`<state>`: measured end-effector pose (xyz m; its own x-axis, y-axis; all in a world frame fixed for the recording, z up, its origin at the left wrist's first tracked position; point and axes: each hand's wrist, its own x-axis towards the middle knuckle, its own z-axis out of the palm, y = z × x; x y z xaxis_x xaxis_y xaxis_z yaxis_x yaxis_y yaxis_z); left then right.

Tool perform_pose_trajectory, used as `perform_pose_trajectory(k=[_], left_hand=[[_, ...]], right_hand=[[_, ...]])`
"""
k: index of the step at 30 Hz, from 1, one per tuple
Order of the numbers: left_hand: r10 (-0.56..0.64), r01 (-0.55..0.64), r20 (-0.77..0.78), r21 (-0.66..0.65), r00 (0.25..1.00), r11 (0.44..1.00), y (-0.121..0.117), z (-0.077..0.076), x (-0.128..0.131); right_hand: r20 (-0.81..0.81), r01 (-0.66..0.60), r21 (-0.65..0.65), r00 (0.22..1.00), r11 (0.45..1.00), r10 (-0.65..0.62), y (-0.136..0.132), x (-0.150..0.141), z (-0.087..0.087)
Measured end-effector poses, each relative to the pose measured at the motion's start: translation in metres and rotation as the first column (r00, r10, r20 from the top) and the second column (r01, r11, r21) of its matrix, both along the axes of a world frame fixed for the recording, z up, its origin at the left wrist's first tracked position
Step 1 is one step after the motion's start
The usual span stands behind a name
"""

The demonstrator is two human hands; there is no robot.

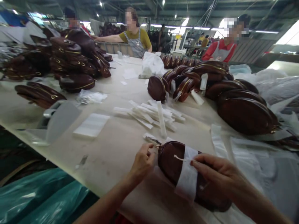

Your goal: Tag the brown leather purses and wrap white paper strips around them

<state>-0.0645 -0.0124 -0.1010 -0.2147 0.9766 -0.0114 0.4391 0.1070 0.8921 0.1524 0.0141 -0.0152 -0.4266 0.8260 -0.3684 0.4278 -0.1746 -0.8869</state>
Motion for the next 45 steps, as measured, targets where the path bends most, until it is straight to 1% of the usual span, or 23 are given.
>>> perform_pose_trajectory(k=[2, 4, 7, 10, 14, 16, 18, 21, 24, 27, 31, 34, 40, 45], left_hand=[[-0.059, 0.059, 0.002, -0.021, 0.998, 0.998, 0.014, -0.014, -0.005], [-0.123, 0.122, 0.005, 0.014, 0.992, 0.992, 0.024, -0.023, -0.006], [-0.126, 0.126, 0.001, 0.017, 0.992, 0.992, 0.033, -0.03, -0.004], [-0.132, 0.132, 0.012, 0.002, 0.991, 0.991, 0.039, -0.034, -0.005], [-0.129, 0.13, 0.022, -0.009, 0.991, 0.992, 0.045, -0.041, -0.008], [-0.111, 0.111, 0.037, -0.02, 0.993, 0.994, 0.047, -0.044, -0.008], [-0.108, 0.109, 0.053, -0.021, 0.993, 0.994, 0.048, -0.046, -0.008], [-0.134, 0.134, 0.057, 0.014, 0.989, 0.991, 0.047, -0.049, -0.006], [-0.158, 0.156, 0.04, 0.054, 0.987, 0.986, 0.047, -0.053, -0.006], [-0.191, 0.191, 0.009, 0.039, 0.981, 0.981, 0.048, -0.054, -0.007], [-0.222, 0.222, -0.014, -0.017, 0.975, 0.975, 0.049, -0.049, -0.009], [-0.233, 0.233, 0.017, -0.043, 0.972, 0.971, 0.05, -0.043, -0.011], [-0.204, 0.212, 0.099, -0.077, 0.974, 0.974, 0.048, -0.039, -0.011], [-0.216, 0.223, 0.137, -0.038, 0.967, 0.974, 0.046, -0.035, -0.014]], right_hand=[[0.145, -0.055, 0.162, 0.989, 0.985, 0.031, 0.019, -0.009, 0.013], [0.262, -0.146, 0.285, 0.963, 0.947, 0.069, 0.035, -0.021, 0.019], [0.364, -0.276, 0.38, 0.922, 0.883, 0.132, 0.052, -0.043, 0.018], [0.453, -0.391, 0.411, 0.871, 0.824, 0.187, 0.065, -0.061, 0.01], [0.601, -0.531, 0.361, 0.761, 0.766, 0.245, 0.083, -0.075, -0.003], [0.653, -0.574, 0.316, 0.71, 0.756, 0.266, 0.092, -0.08, -0.009], [0.673, -0.599, 0.279, 0.679, 0.75, 0.292, 0.099, -0.082, -0.014], [0.668, -0.614, 0.245, 0.668, 0.751, 0.328, 0.105, -0.085, -0.019], [0.655, -0.63, 0.217, 0.66, 0.746, 0.368, 0.107, -0.087, -0.018], [0.661, -0.645, 0.186, 0.641, 0.742, 0.391, 0.108, -0.09, -0.016], [0.643, -0.622, 0.172, 0.658, 0.763, 0.392, 0.112, -0.091, -0.018], [0.63, -0.622, 0.173, 0.666, 0.764, 0.399, 0.115, -0.09, -0.024], [0.661, -0.636, 0.156, 0.636, 0.755, 0.398, 0.118, -0.091, -0.038], [0.692, -0.643, 0.119, 0.6, 0.757, 0.401, 0.115, -0.096, -0.039]])
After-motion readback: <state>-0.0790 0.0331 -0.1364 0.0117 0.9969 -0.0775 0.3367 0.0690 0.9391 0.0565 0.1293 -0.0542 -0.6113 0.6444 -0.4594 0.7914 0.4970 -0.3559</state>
